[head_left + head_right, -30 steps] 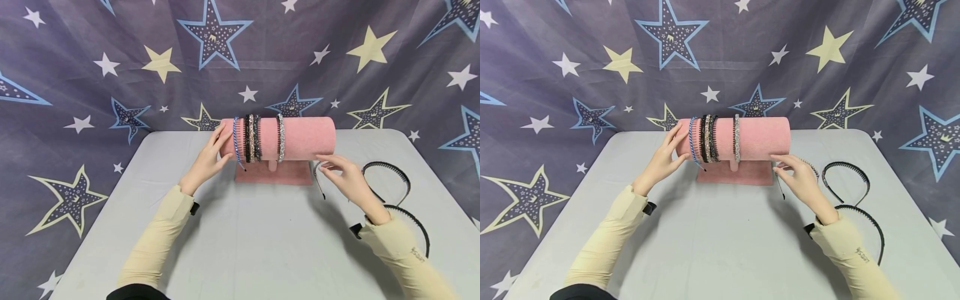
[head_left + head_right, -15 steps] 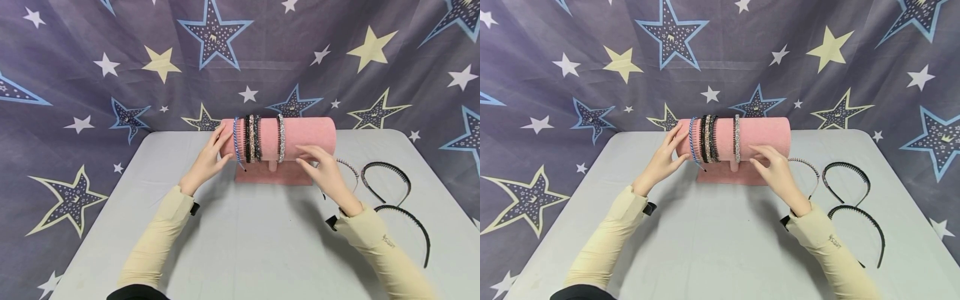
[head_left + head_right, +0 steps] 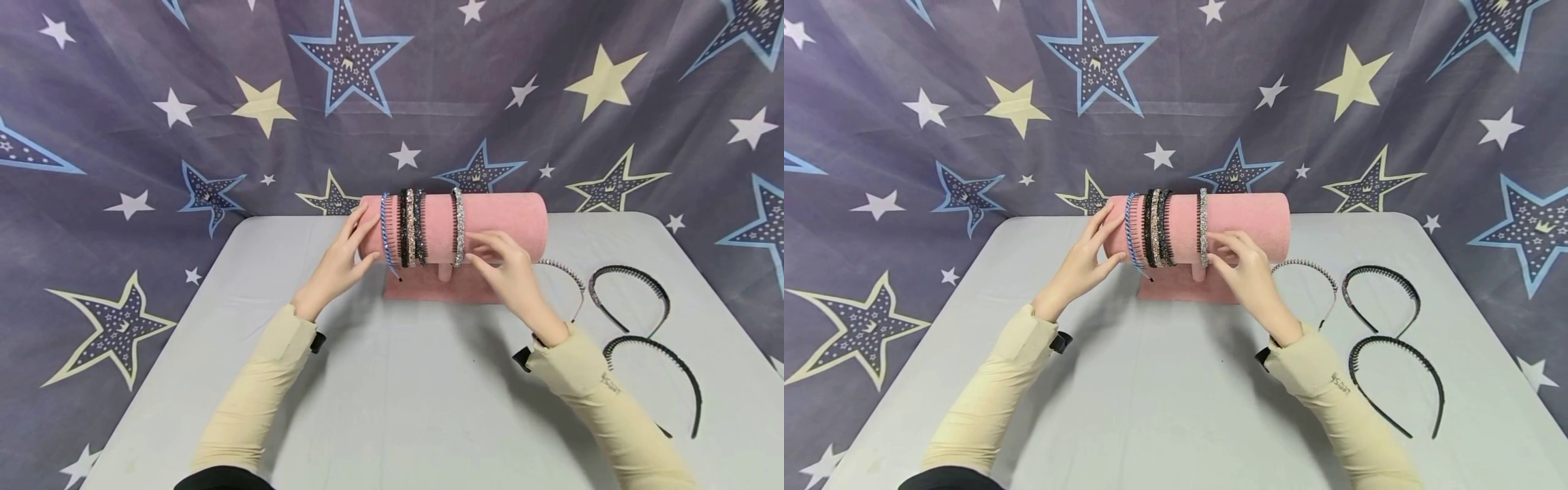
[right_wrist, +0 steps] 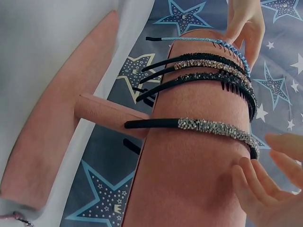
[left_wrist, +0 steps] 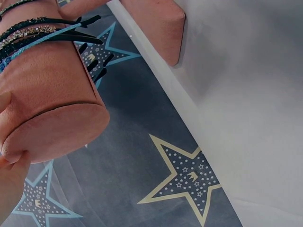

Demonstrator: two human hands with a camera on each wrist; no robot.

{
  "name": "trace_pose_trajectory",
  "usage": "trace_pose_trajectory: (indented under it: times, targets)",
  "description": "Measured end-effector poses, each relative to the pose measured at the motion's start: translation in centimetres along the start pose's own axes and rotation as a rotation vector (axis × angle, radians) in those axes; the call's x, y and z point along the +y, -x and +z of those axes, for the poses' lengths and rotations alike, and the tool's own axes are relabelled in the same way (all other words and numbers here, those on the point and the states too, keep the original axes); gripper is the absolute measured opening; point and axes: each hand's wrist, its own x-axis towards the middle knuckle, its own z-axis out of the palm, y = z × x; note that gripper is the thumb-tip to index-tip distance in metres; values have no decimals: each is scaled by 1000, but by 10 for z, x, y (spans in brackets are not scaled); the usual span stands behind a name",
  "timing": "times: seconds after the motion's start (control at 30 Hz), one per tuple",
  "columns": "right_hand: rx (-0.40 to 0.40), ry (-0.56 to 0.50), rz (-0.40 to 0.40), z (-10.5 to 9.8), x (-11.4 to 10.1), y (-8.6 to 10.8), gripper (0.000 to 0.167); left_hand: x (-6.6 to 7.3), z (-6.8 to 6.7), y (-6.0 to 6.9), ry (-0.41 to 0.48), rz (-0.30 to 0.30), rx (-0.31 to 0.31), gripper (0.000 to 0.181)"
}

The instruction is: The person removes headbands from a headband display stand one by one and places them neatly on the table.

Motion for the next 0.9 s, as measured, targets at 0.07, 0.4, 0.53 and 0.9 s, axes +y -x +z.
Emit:
trace_pose_trajectory:
  times: [0.07,0.4,0.53,0.9]
  targets:
    - [4,-5,-1,1,-8,-1,29,0,0,0,-1,-2,1,60]
    - [35,1,18,14,15,-4,31,-1,1,1,0,-9,5,59]
    - [58,14,0,17,17,-5,31,-1,1,1,0,-8,4,59]
    - [89,78,28,26,14,-8,28,0,0,1,-2,-26,-11,60]
